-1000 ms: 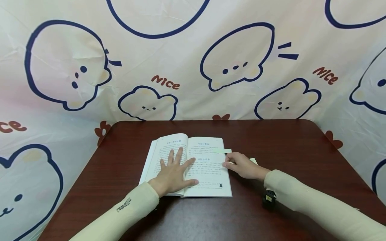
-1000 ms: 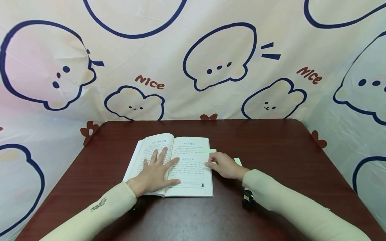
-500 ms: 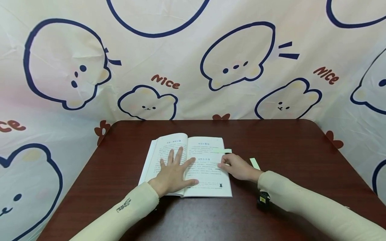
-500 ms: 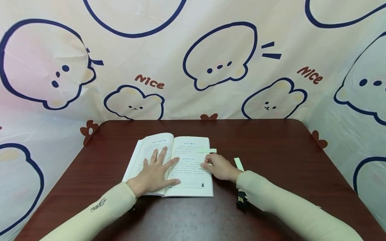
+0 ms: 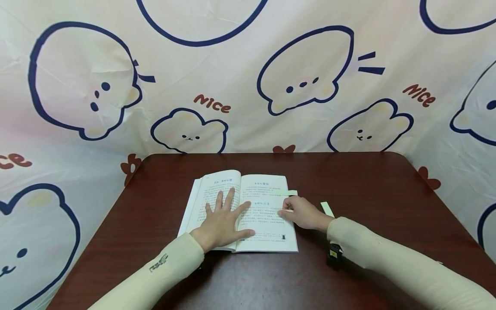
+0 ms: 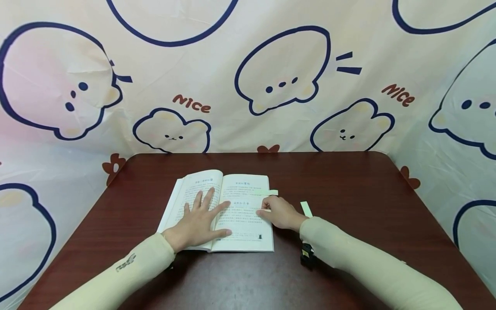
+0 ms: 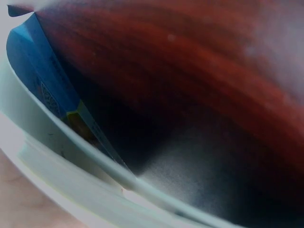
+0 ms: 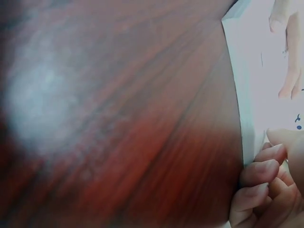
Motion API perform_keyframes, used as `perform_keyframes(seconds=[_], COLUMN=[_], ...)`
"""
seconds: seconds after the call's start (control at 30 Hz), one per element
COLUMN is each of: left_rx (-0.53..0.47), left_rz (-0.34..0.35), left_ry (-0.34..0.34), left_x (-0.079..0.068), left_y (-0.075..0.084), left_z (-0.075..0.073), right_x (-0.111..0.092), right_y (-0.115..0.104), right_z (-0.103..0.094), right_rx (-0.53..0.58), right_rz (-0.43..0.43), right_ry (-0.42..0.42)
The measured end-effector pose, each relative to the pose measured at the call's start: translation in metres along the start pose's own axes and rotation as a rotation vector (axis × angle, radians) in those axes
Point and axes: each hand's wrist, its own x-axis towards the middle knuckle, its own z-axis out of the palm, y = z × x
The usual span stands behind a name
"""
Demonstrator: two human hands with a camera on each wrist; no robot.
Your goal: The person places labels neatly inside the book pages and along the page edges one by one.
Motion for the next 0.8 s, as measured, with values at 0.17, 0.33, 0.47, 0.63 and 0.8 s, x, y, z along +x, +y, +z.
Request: perform_keyframes(seconds=[0.17, 0.33, 0.47, 0.63, 0.8], left_rx=[-0.004, -0.003, 0.002, 0.009, 0.004], left_rz=[0.0, 0.002, 0.0, -0.001, -0.003], left_ry=[-0.001, 0.001, 0.0, -0.003, -0.008], left_x=[-0.0002, -0.0002, 0.0006, 0.0006, -0.0003], left_y=[0.0005, 0.0006, 0.0009, 0.0015, 0.0022], left_z=[-0.0005, -0.0008, -0.0006, -0.001, -0.0019], right_x=[0.0012, 0.0016, 0.0012, 0.0028, 0.0032], right_y=[-0.002, -0.003, -0.0053, -0.006, -0.0078], right_z=[0.0, 0.0003, -0.0006, -0.0006, 0.0011], right_rx=[-0.015, -0.036, -0.05, -0.061, -0.068], right_rz=[0.01, 0.03, 0.054, 0.05, 0.067], right_ry=[0.004, 0.008, 0.006, -0.008, -0.023])
